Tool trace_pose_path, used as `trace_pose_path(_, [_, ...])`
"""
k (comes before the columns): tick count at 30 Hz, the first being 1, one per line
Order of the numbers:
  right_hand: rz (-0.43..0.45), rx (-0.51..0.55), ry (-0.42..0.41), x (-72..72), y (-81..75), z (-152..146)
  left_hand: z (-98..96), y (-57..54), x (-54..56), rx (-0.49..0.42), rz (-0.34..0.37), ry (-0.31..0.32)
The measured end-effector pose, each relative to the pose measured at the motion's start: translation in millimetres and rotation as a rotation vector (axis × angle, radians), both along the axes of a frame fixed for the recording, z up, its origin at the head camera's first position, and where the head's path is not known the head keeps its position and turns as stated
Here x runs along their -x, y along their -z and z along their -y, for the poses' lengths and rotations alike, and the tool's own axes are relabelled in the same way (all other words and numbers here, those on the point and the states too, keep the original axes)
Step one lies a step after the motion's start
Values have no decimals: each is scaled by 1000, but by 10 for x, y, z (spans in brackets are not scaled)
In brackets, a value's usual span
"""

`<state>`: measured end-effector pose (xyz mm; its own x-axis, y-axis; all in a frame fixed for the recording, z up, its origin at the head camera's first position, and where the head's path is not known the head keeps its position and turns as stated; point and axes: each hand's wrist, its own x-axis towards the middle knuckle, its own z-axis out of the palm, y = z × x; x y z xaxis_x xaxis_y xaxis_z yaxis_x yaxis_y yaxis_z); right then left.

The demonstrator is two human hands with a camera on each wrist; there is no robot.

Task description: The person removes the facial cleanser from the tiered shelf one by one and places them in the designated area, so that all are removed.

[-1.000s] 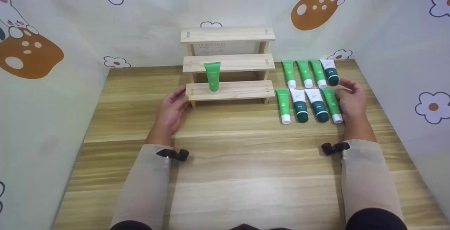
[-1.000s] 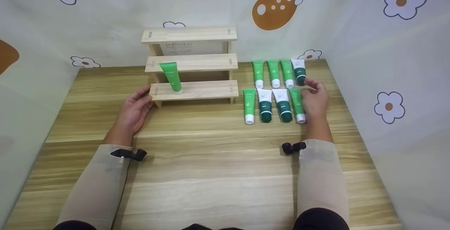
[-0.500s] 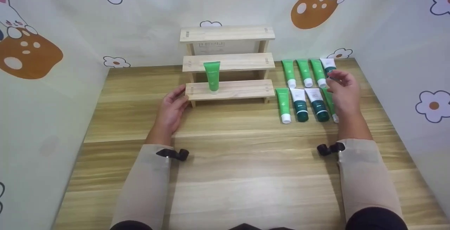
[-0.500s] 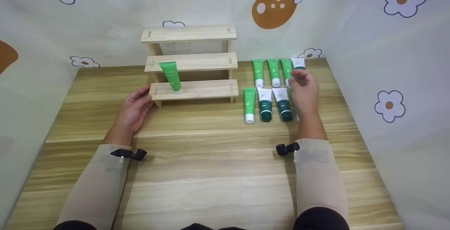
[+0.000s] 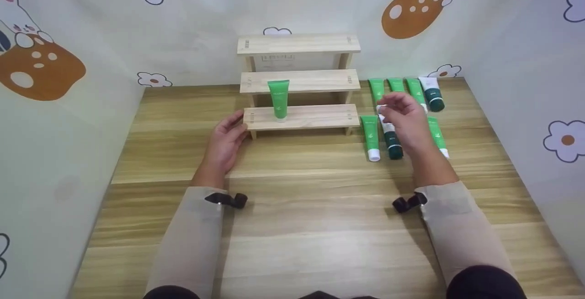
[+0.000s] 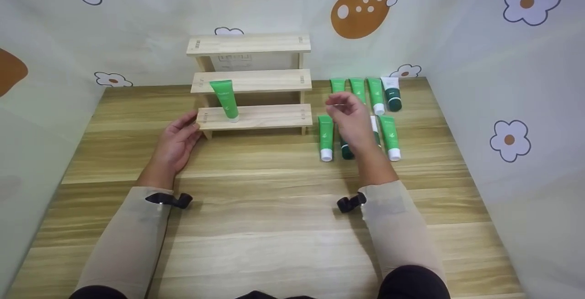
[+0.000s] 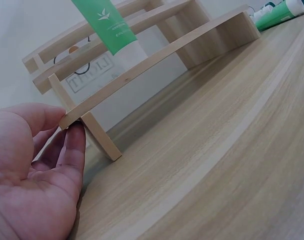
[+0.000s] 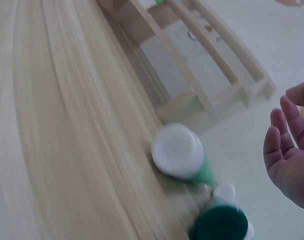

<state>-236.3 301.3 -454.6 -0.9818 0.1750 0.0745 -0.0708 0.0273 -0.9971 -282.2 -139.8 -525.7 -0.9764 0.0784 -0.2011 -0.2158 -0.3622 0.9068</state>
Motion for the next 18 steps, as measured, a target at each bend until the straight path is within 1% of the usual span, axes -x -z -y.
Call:
trace_pose_path(7, [-22,-47,-89,45,-49,438,5,-3,-6,-2,4,0])
trace_pose_path(14, [-43,-35,-158,111,-115,787,12,10,-2,1,8,5])
trace_pose_path(18, [-67,-23,-198,143,-151,989,8,10,-9,5,3,-6])
